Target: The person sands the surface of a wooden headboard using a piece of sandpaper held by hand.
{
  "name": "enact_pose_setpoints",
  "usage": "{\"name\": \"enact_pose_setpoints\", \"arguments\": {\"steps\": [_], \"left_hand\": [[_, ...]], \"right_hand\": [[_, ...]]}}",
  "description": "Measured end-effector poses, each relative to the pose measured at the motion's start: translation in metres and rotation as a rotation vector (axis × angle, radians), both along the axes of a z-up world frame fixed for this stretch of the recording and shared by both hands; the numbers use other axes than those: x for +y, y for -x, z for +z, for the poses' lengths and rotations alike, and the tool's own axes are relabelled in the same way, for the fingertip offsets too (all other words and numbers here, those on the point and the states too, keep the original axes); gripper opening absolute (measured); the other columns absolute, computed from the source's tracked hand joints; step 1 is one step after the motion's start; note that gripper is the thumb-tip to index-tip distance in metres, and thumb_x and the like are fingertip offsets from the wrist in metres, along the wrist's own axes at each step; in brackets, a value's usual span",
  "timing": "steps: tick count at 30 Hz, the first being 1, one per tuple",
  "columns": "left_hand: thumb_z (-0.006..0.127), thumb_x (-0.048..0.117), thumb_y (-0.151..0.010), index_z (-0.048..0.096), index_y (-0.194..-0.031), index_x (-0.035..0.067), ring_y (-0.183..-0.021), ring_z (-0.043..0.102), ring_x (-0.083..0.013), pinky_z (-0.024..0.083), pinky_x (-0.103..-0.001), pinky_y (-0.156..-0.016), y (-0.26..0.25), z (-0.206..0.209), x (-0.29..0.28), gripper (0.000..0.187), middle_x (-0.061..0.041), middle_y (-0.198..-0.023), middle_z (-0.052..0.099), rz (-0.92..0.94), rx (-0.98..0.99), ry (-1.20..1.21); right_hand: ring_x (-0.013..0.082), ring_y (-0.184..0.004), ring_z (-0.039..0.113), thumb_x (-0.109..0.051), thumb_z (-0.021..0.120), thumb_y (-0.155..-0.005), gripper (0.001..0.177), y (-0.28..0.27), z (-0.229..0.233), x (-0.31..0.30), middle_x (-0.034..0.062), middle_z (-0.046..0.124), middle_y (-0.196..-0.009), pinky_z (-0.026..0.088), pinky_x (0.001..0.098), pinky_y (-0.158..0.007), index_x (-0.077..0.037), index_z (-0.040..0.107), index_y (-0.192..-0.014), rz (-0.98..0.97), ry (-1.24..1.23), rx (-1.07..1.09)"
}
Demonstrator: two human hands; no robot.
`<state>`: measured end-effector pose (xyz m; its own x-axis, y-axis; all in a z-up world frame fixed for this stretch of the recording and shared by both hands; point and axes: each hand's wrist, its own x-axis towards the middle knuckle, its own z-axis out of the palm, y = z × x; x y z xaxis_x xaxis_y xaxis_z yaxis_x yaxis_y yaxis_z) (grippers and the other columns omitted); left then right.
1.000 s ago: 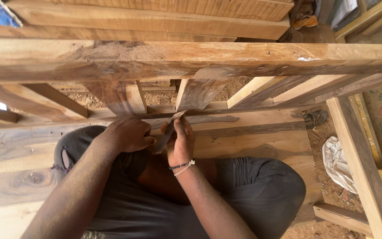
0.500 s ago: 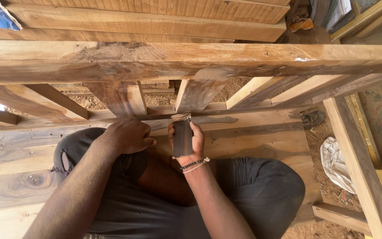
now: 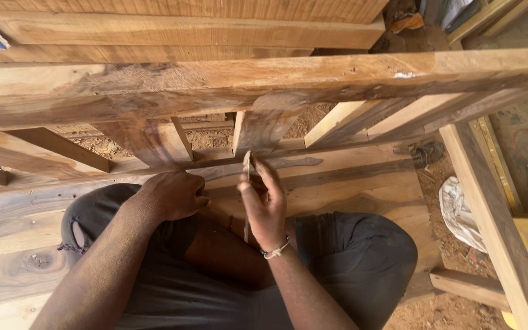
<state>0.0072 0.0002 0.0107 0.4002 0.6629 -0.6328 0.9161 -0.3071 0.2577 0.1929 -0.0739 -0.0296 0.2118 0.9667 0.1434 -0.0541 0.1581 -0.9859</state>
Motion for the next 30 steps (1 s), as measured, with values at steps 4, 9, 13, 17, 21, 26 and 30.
{"name": "enact_pose_setpoints", "arguments": {"steps": [4,9,13,17,21,26,30], "left_hand": [[0.063,0.047,-0.094,0.071,-0.111,0.016,-0.114,0.067,-0.0267,0.052,-0.045,-0.102,-0.004,0.003,-0.005,0.036,-0.008,-0.112,0.074,-0.029,-0.027,0.001],[0.059,0.051,-0.097,0.065,-0.114,0.017,-0.12,0.064,-0.0249,0.048,-0.043,-0.109,-0.005,0.01,-0.006,0.039,-0.007,-0.116,0.07,-0.061,0.014,0.049],[0.061,0.051,-0.095,0.065,-0.112,0.017,-0.12,0.062,-0.0247,0.047,-0.045,-0.108,-0.002,0.013,-0.005,0.038,-0.005,-0.117,0.068,-0.111,-0.067,0.005],[0.06,0.049,-0.095,0.064,-0.111,0.015,-0.12,0.062,-0.0225,0.046,-0.045,-0.108,0.0,0.012,-0.007,0.038,-0.004,-0.116,0.068,-0.156,-0.102,-0.008],[0.06,0.05,-0.096,0.063,-0.113,0.014,-0.119,0.064,-0.0234,0.049,-0.043,-0.107,0.0,0.01,-0.009,0.04,-0.007,-0.115,0.069,-0.152,-0.111,0.025],[0.06,0.052,-0.096,0.064,-0.112,0.015,-0.118,0.063,-0.0231,0.042,-0.046,-0.112,-0.001,0.012,-0.016,0.04,-0.007,-0.113,0.068,-0.161,-0.107,0.006],[0.062,0.052,-0.095,0.065,-0.11,0.016,-0.118,0.063,-0.0224,0.033,-0.052,-0.118,0.003,0.013,-0.019,0.04,-0.004,-0.108,0.07,-0.193,-0.103,-0.027]], "right_hand": [[0.0325,-0.136,0.057,-0.005,0.073,-0.09,0.058,-0.015,-0.002,0.002,0.018,0.056,-0.145,0.051,0.0423,-0.116,-0.001,0.054,-0.144,-0.181,-0.35,-0.757],[0.0316,-0.136,0.054,-0.007,0.078,-0.091,0.052,-0.032,-0.023,0.025,0.0143,0.056,-0.145,0.05,0.0435,-0.116,-0.001,0.06,-0.14,-0.333,-0.486,-1.002],[0.0331,-0.136,0.056,-0.011,0.083,-0.09,0.049,-0.033,-0.042,0.038,0.011,0.057,-0.143,0.052,0.044,-0.117,0.0,0.065,-0.134,-0.362,-0.518,-1.025],[0.0333,-0.131,0.058,-0.011,0.085,-0.088,0.048,-0.03,-0.053,0.036,0.0123,0.059,-0.138,0.052,0.0438,-0.112,0.0,0.067,-0.131,-0.405,-0.451,-1.082],[0.0327,-0.125,0.06,-0.013,0.085,-0.084,0.051,-0.03,-0.054,0.031,0.0137,0.061,-0.134,0.053,0.0424,-0.107,0.001,0.069,-0.13,-0.389,-0.293,-1.115],[0.0313,-0.123,0.061,-0.014,0.081,-0.08,0.048,-0.024,-0.025,0.012,0.014,0.063,-0.132,0.053,0.0435,-0.105,-0.001,0.068,-0.125,-0.391,-0.19,-1.096],[0.031,-0.126,0.06,-0.013,0.078,-0.082,0.05,-0.019,0.009,0.006,0.0155,0.062,-0.136,0.052,0.0435,-0.108,0.002,0.066,-0.128,-0.437,-0.357,-1.094]]}}
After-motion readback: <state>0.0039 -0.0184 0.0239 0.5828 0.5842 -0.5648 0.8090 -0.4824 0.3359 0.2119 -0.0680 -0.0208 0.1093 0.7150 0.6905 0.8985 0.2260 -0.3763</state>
